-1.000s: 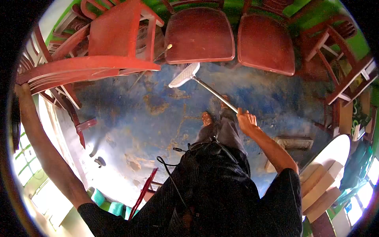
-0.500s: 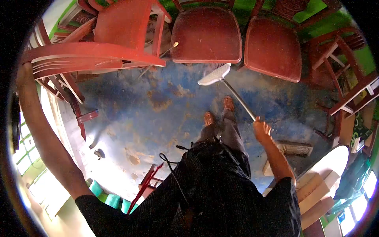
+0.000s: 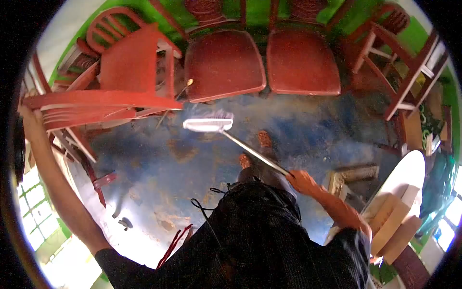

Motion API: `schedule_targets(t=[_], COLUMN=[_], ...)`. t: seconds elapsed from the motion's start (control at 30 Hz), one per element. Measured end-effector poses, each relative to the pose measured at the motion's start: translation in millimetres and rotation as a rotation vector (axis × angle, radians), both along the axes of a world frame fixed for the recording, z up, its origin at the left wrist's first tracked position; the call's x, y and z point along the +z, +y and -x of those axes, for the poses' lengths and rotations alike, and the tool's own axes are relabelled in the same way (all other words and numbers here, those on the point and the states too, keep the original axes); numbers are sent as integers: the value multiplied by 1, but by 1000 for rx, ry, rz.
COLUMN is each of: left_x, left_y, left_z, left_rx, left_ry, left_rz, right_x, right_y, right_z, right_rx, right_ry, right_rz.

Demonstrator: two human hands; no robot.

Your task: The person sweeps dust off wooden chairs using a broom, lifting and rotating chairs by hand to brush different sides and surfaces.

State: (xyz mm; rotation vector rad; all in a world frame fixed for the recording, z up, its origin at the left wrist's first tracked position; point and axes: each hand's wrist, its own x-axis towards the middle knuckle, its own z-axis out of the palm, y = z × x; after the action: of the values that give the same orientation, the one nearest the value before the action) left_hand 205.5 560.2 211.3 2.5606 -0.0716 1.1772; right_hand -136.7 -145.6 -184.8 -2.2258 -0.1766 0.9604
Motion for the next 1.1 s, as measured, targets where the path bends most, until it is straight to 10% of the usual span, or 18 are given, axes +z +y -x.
schedule_targets(t=[0.07, 0.2, 0.57, 0.9, 1.1], left_x=[4, 2, -10, -30, -36], left_y=[-12, -55, -115, -174, -222], left_z=[11, 8, 89, 87, 93], left_rx=[-2, -185, -86, -278, -255], left_ry=[-7, -183, -301, -214, -221], left_rz=[-18, 1018, 1078, 1082, 1019], right_x=[46, 60, -55, 24, 102], right_y=[2, 2, 72, -3, 21], right_z=[8, 5, -181, -46, -111], right_rx=[16, 52, -38, -181, -297], right_ry=[-27, -346, -347, 60, 405], right_rz=[23, 49, 434, -190, -472])
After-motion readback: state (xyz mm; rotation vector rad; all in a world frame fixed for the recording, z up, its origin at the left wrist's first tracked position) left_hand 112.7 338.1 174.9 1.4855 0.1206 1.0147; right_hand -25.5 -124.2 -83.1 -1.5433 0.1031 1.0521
